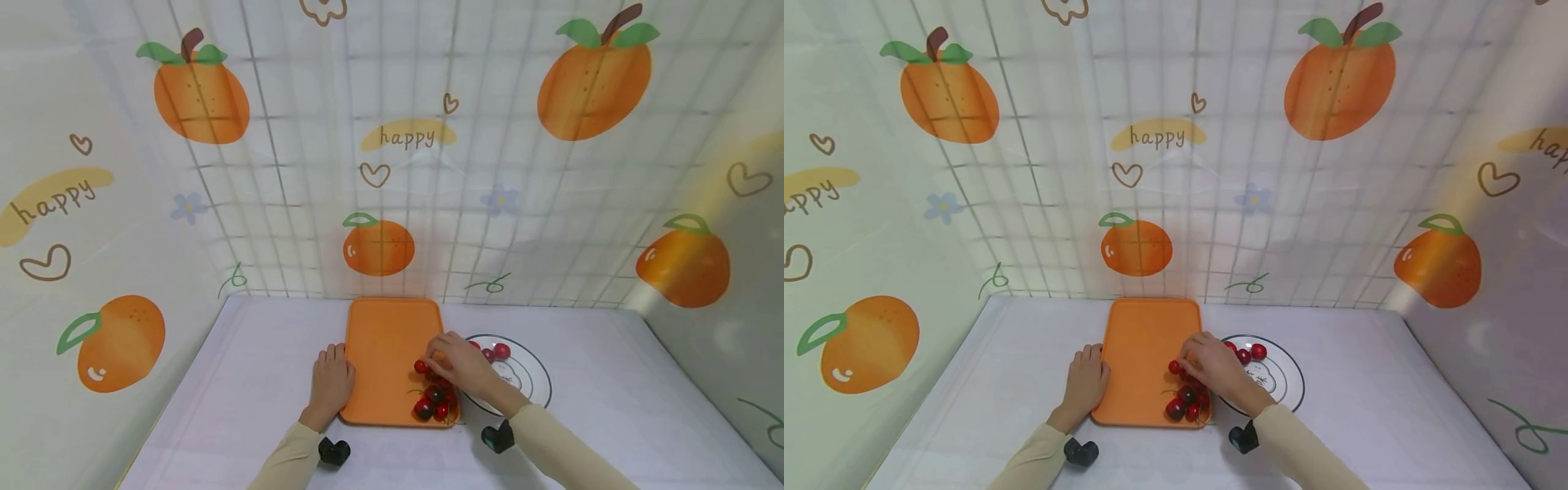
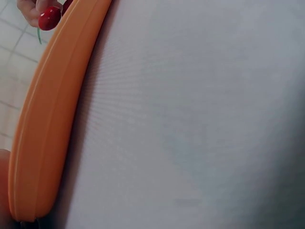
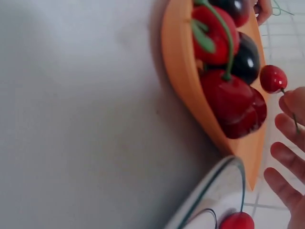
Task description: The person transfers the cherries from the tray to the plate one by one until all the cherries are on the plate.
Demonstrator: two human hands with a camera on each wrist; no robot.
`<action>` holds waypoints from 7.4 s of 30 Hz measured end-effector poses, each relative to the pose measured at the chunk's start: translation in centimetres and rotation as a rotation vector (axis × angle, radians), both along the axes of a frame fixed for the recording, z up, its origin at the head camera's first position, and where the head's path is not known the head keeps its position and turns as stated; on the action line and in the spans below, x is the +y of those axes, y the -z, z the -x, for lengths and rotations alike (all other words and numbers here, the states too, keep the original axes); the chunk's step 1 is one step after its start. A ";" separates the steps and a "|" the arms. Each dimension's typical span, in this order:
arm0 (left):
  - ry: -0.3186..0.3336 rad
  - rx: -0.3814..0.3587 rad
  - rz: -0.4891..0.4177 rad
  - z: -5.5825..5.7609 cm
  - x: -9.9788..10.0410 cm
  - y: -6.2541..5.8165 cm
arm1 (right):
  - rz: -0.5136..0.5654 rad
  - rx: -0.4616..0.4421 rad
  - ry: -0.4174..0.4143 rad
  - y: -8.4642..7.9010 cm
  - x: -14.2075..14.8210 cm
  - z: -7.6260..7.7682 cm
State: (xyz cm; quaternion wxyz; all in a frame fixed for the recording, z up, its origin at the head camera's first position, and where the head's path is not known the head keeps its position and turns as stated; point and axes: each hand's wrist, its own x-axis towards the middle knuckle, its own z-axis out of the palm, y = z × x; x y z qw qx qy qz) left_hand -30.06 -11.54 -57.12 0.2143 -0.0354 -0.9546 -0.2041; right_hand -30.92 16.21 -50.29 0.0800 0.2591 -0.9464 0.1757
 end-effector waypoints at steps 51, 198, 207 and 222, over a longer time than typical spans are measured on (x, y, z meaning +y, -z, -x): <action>-0.011 0.027 -0.044 1.3 0.5 1.2 | -0.017 0.110 0.124 0.0 6.2 2.4; -0.023 0.054 0.011 1.5 0.4 0.8 | 0.094 0.167 0.178 -0.5 4.4 3.2; -0.024 0.060 0.013 1.5 0.3 0.8 | 0.080 0.146 0.208 0.1 4.8 3.3; -0.025 0.043 0.012 1.4 0.4 0.7 | 0.025 0.105 0.251 1.0 5.3 3.3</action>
